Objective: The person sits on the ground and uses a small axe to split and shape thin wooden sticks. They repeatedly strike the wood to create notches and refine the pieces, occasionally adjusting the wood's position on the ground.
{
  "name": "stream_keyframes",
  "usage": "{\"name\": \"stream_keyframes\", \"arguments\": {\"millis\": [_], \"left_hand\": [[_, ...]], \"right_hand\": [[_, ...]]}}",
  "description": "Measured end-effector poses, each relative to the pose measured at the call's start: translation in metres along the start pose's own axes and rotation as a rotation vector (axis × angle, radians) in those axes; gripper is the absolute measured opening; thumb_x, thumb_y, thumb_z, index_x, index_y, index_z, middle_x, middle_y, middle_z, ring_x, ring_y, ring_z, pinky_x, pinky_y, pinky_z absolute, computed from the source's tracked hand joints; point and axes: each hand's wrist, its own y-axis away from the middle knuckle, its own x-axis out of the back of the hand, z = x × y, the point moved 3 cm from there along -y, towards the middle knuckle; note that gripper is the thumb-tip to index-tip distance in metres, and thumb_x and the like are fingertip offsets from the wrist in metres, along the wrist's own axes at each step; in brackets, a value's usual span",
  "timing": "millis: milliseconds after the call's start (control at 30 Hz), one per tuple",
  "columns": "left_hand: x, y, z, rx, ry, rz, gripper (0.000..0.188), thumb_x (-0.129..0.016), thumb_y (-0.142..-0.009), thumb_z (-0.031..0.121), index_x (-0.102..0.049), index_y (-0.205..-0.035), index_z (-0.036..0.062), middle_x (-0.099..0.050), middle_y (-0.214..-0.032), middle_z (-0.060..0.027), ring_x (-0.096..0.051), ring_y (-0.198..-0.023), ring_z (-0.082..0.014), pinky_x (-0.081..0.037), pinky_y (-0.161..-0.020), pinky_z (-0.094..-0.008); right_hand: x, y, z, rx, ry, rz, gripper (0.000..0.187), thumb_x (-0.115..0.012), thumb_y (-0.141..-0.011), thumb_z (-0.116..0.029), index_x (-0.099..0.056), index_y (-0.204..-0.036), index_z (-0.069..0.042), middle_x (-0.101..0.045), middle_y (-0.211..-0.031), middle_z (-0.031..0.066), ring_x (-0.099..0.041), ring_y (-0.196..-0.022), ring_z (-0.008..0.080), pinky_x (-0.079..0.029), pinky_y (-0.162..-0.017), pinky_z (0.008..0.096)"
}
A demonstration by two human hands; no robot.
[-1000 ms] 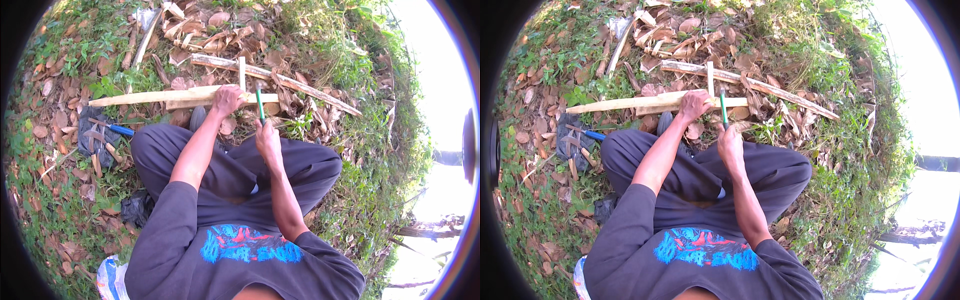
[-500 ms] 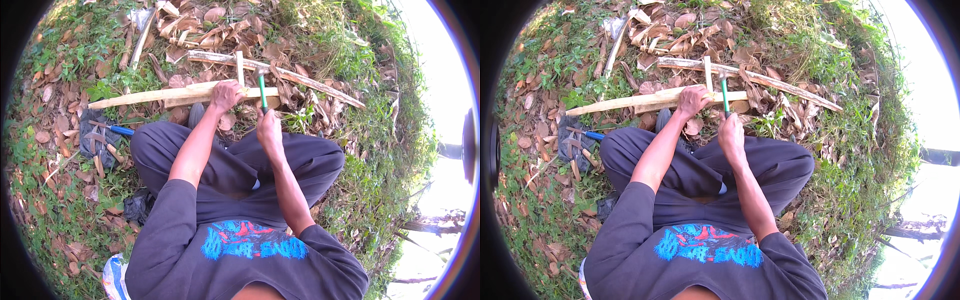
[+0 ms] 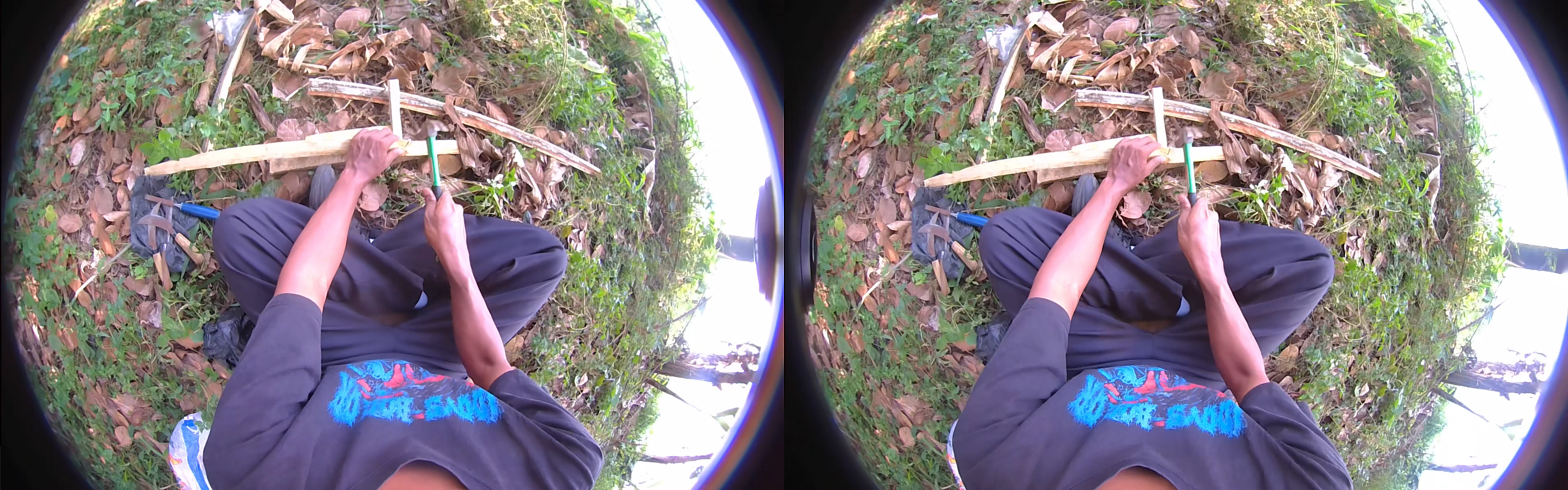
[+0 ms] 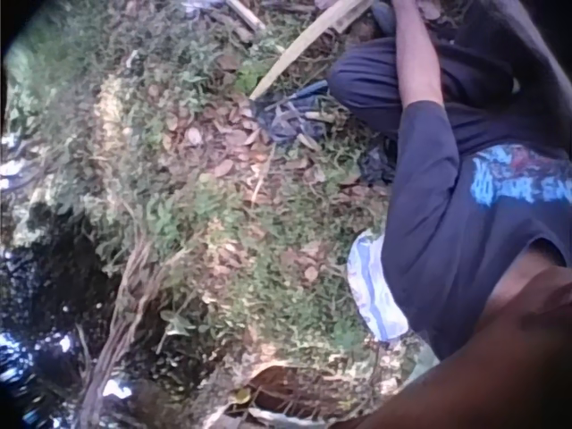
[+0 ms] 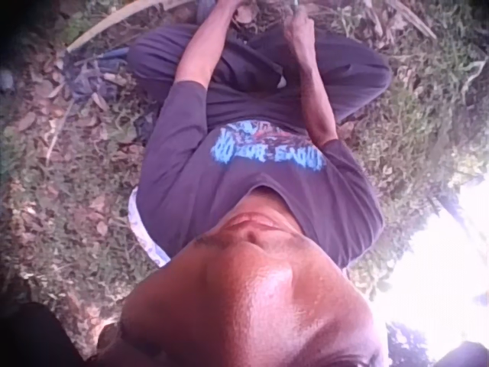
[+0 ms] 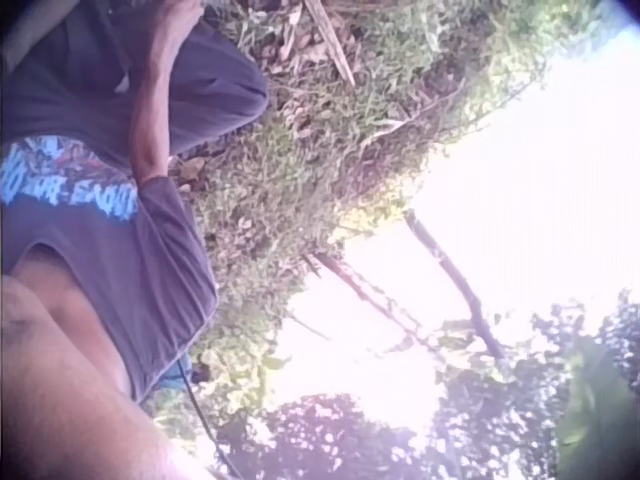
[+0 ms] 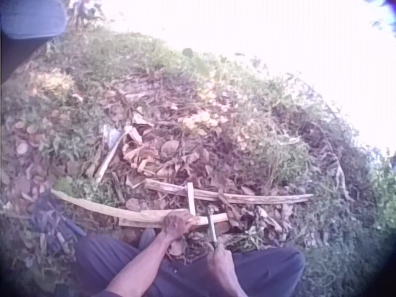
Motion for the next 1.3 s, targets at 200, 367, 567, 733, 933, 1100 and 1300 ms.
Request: {"name": "stream_keyframes", "arguments": {"millis": [200, 367, 567, 733, 933, 1100, 1300], "left_hand": [[0.003, -0.006, 0.001, -0.020, -0.009, 0.001, 0.023, -0.076, -0.080, 0.030, -0.073, -0.092, 0.0101, -0.071, -0.093, -0.0065, -0.069, -0.083, -0.0266, -0.052, -0.081, -0.0397], [0.002, -0.003, -0.002, 0.000, -0.036, -0.026, 0.026, -0.076, -0.081, 0.028, -0.073, -0.097, 0.0084, -0.071, -0.095, -0.0078, -0.069, -0.089, -0.0285, -0.052, -0.084, -0.0403], [0.001, -0.006, 0.005, -0.056, -0.007, 0.041, 0.023, -0.076, -0.080, 0.030, -0.073, -0.090, 0.0102, -0.070, -0.090, -0.0065, -0.068, -0.081, -0.0269, -0.052, -0.081, -0.0401], [-0.001, -0.001, -0.005, 0.008, 0.005, -0.013, 0.024, -0.075, -0.080, 0.028, -0.072, -0.092, 0.0078, -0.069, -0.092, -0.0079, -0.068, -0.085, -0.0283, -0.052, -0.079, -0.0410], [0.004, -0.011, -0.002, -0.032, -0.030, 0.014, 0.023, -0.074, -0.082, 0.028, -0.072, -0.093, 0.0081, -0.069, -0.091, -0.0077, -0.068, -0.083, -0.0291, -0.053, -0.078, -0.0407], [0.002, -0.003, 0.002, -0.019, -0.028, 0.008, 0.024, -0.074, -0.082, 0.029, -0.072, -0.092, 0.0073, -0.068, -0.088, -0.0083, -0.068, -0.082, -0.0291, -0.053, -0.074, -0.0406], [0.001, -0.001, -0.002, -0.027, -0.040, 0.005, 0.025, -0.076, -0.081, 0.029, -0.073, -0.094, 0.0080, -0.068, -0.089, -0.0079, -0.068, -0.082, -0.0289, -0.052, -0.074, -0.0402]], "right_hand": [[-0.003, -0.013, 0.003, -0.014, 0.092, -0.048, 0.039, -0.053, -0.103, -0.032, -0.050, -0.093, 0.006, -0.060, -0.071, 0.0344, -0.060, -0.071, 0.0552, -0.046, -0.060, 0.0600], [0.020, -0.018, -0.014, 0.079, -0.065, 0.068, 0.043, -0.053, -0.103, -0.036, -0.049, -0.088, 0.004, -0.060, -0.073, 0.0353, -0.059, -0.071, 0.0563, -0.045, -0.062, 0.0604], [-0.021, -0.013, 0.017, -0.010, 0.072, -0.023, 0.042, -0.052, -0.103, -0.033, -0.053, -0.094, 0.008, -0.059, -0.075, 0.0382, -0.060, -0.079, 0.0572, -0.047, -0.072, 0.0624], [0.014, -0.009, -0.028, 0.088, -0.042, 0.129, 0.040, -0.052, -0.104, -0.032, -0.050, -0.088, 0.004, -0.058, -0.070, 0.0343, -0.060, -0.069, 0.0543, -0.045, -0.056, 0.0572], [-0.003, -0.016, 0.002, 0.077, 0.092, 0.083, 0.041, -0.053, -0.102, -0.034, -0.051, -0.090, 0.005, -0.059, -0.070, 0.0341, -0.060, -0.072, 0.0544, -0.046, -0.061, 0.0603], [0.003, -0.013, -0.012, -0.004, -0.004, 0.116, 0.037, -0.053, -0.103, -0.030, -0.048, -0.090, 0.004, -0.059, -0.070, 0.0333, -0.060, -0.071, 0.0547, -0.045, -0.059, 0.0600], [0.002, -0.016, -0.007, 0.048, 0.055, 0.086, 0.038, -0.055, -0.102, -0.030, -0.049, -0.090, 0.005, -0.059, -0.073, 0.0353, -0.059, -0.069, 0.0560, -0.046, -0.059, 0.0602]]}}
